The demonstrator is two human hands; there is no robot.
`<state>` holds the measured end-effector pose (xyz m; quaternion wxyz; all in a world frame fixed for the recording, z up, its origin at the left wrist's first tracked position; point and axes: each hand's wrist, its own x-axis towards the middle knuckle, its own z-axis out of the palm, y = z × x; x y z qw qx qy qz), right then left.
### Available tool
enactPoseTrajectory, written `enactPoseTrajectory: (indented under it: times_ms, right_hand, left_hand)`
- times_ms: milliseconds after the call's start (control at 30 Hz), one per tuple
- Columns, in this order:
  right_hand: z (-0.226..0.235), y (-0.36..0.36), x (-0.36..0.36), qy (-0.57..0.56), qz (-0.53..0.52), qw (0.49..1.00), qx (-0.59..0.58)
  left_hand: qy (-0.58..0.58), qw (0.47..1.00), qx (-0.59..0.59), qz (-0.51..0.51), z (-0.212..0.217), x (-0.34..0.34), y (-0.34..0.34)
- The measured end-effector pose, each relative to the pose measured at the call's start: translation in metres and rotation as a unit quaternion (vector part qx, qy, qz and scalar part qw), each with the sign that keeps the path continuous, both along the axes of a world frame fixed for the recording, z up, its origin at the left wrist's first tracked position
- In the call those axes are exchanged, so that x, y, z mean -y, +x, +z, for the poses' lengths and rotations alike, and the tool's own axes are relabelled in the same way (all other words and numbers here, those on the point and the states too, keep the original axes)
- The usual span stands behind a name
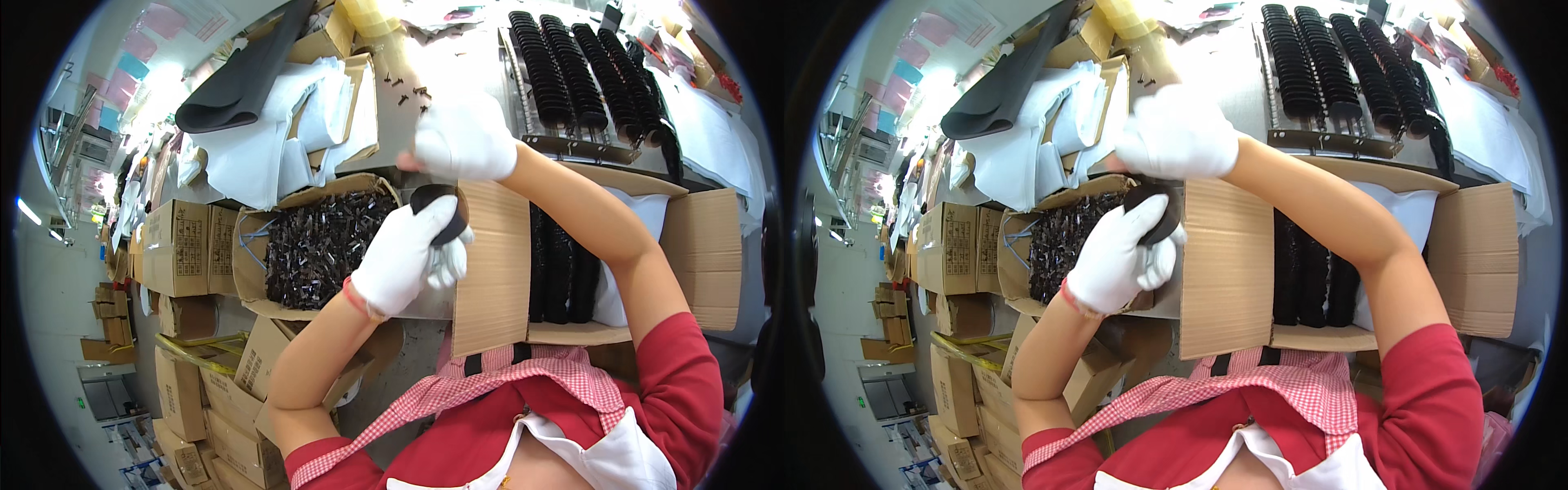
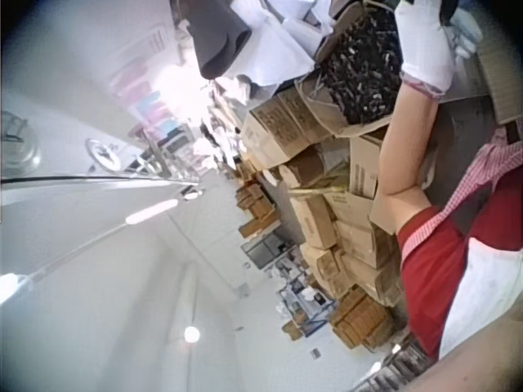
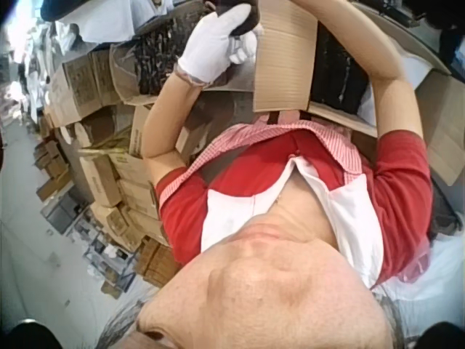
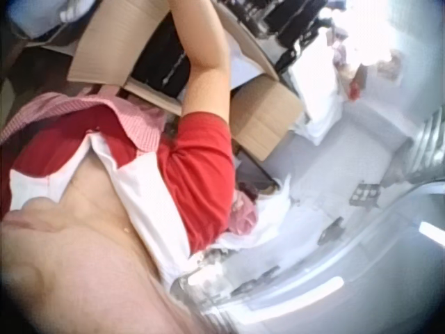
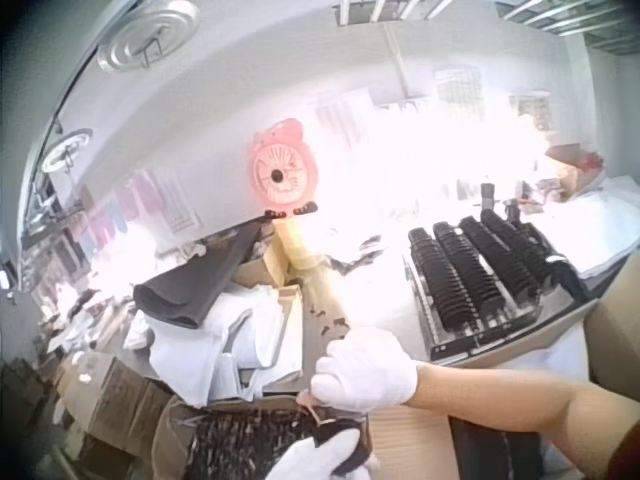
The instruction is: The person repeatedly picks up small black components from a cardboard box and places them into slots on a metal rack. They handle the components one at a time, occasionally adjusting the rack or retrieving more parts from a nearby container.
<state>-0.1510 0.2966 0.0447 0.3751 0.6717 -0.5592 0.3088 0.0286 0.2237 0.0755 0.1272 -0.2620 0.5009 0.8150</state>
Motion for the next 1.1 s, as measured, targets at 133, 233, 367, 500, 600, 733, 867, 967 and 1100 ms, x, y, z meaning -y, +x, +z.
enactPoseTrajectory:
  times_ms: [133, 233, 367, 500, 600, 733, 867, 967, 1100]
  right_hand:
    - [-0.003, 0.006, 0.046, -0.191, 0.174, 0.88, 0.399]
    - [-0.004, 0.033, 0.062, 0.097, 0.14, 0.921, 0.349]
    - [-0.019, 0.01, 0.008, 0.129, 0.017, 0.92, 0.369]
    - [-0.018, -0.026, -0.132, 0.024, -0.063, 0.94, 0.335]
    - [-0.054, -0.034, -0.229, 0.137, -0.237, 0.896, 0.351]
    - [-0.131, -0.026, -0.295, 0.298, -0.446, 0.762, 0.363]
    - [-0.167, -0.044, -0.306, 0.37, -0.501, 0.653, 0.43]
    - [-0.183, -0.053, -0.31, 0.37, -0.47, 0.612, 0.517]
    - [-0.208, -0.057, -0.324, 0.325, -0.457, 0.637, 0.529]
  left_hand:
    - [-0.046, 0.982, -0.037, -0.177, 0.024, -0.006, 0.019]
    - [0.09, 0.957, -0.008, -0.275, 0.033, -0.012, 0.016]
    - [0.131, 0.953, -0.104, -0.255, 0.009, -0.023, -0.003]
    - [-0.134, 0.919, -0.017, -0.371, 0.01, -0.062, -0.055]
    - [-0.271, 0.816, -0.097, -0.502, -0.014, -0.104, -0.092]
    - [-0.425, 0.686, -0.245, -0.537, -0.086, -0.16, -0.146]
    - [-0.502, 0.663, -0.227, -0.506, -0.167, -0.189, -0.199]
    - [-0.551, 0.625, -0.191, -0.519, -0.216, -0.201, -0.225]
    - [-0.58, 0.61, -0.143, -0.521, -0.238, -0.222, -0.228]
